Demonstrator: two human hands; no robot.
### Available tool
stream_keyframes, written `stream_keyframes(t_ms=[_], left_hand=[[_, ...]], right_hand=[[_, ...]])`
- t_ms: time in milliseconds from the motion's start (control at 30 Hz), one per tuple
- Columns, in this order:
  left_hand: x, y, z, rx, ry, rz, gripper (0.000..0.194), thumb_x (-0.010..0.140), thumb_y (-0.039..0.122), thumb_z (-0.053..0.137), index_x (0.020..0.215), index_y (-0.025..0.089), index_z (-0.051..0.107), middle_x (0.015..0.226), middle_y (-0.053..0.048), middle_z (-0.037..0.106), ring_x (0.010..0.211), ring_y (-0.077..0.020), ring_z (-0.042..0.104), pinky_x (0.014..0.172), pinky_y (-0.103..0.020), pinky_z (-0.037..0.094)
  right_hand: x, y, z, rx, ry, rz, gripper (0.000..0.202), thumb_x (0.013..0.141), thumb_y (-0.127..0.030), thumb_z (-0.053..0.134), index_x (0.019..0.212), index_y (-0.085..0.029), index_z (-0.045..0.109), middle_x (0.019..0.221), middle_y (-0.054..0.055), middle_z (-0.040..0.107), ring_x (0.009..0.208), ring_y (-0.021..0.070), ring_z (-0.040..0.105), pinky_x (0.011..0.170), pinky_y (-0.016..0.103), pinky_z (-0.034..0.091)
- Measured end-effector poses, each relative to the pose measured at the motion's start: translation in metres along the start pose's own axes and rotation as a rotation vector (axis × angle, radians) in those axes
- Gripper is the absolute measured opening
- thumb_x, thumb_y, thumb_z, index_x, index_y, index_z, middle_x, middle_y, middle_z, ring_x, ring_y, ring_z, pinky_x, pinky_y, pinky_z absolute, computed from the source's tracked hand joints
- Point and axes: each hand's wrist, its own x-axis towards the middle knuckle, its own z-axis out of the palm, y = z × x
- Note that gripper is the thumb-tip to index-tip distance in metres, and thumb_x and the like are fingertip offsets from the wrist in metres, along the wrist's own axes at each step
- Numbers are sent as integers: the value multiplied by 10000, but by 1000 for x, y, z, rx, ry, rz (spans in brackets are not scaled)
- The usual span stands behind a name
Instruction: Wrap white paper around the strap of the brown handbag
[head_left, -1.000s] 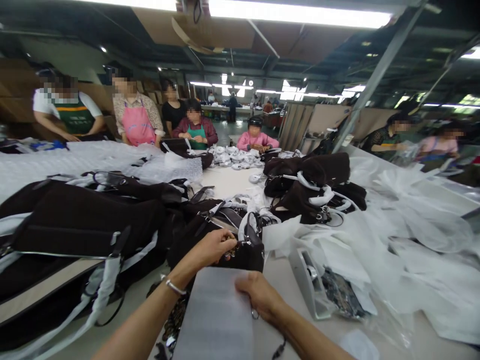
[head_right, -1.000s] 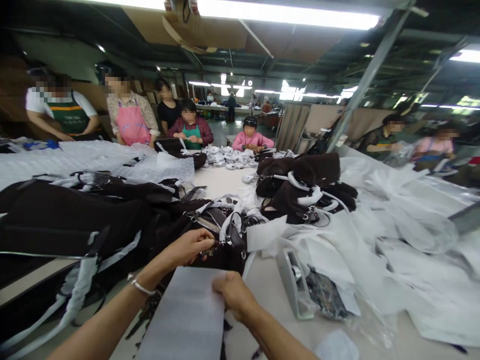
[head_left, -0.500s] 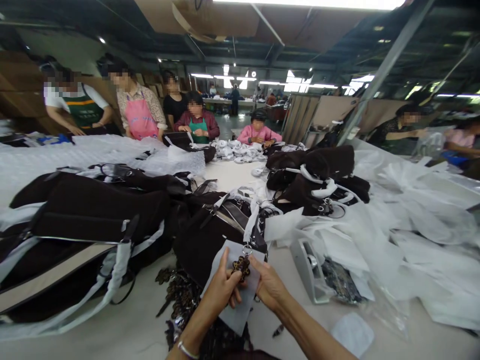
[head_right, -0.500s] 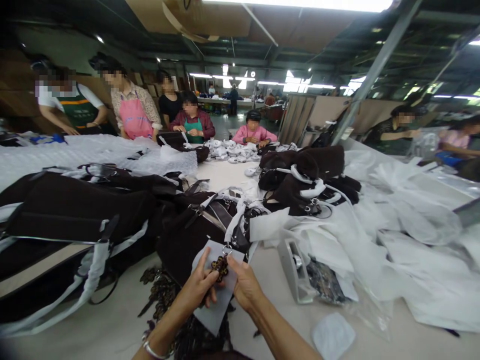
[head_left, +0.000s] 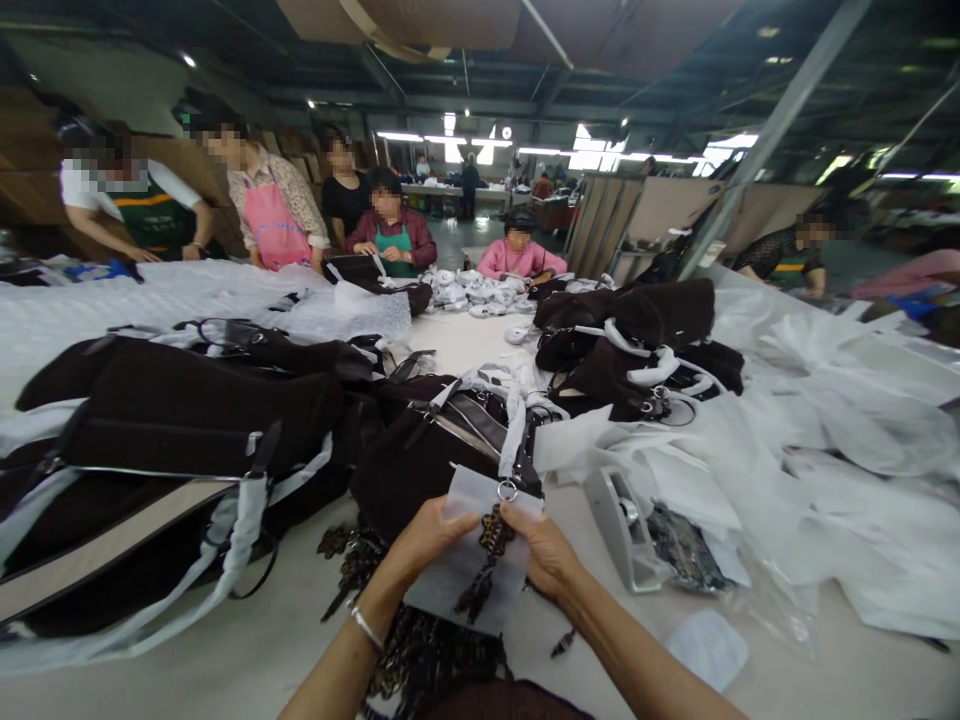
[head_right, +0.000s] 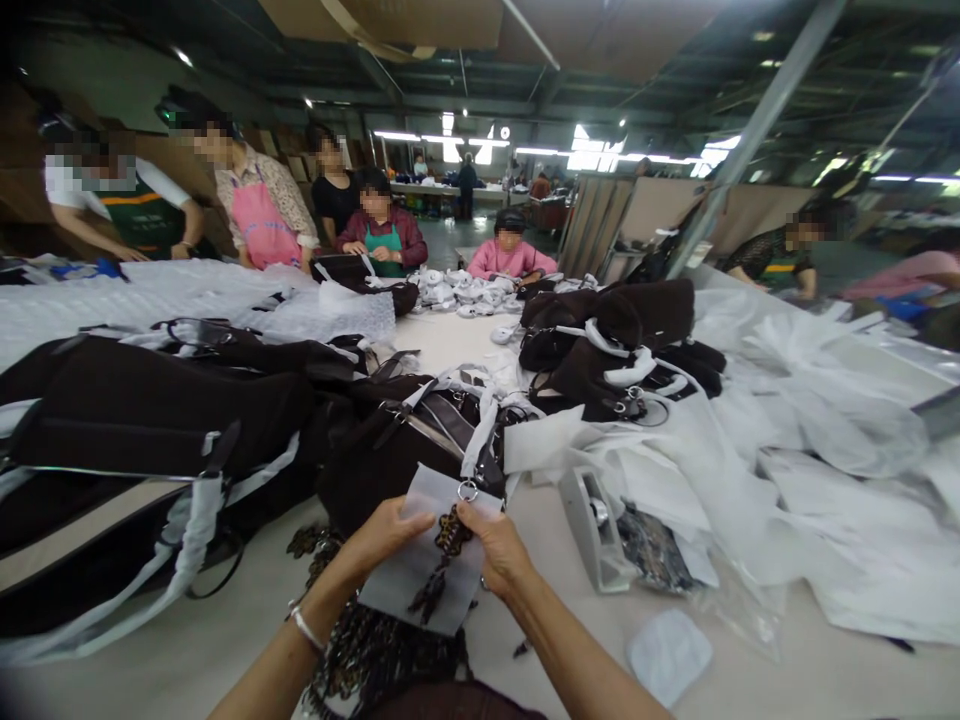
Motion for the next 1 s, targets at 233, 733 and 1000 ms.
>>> stream_keyframes(t_ms=[233,733,1000], left_hand=[[-17,5,43,601,248,172,462,787,278,611,1247,279,583,1085,-59,600,1015,-245,595,853,-324,469],[-19,-4,32,243,305,202,449,804,257,587,1251,217,605,1261,-116,619,1213,-302,537,1066,-427,391],[8,-16,20,-236,-144,44,432,765,460,697,1028,118,710,1013,-86,752,955,-268,667,850,-336,508]], right_hand=[[11,18,8,-12,310,-140,497,488,-404,905,875,-141,736,822,46,757,759,190,652,759,334,526],[-17,22,10,-127,283,-234,500,603,-488,825,945,-137,724,883,80,754,891,252,662,862,385,525],[-23,28,7,19,444,-167,575,441,-391,912,919,-159,693,791,66,765,737,257,688,740,395,554]])
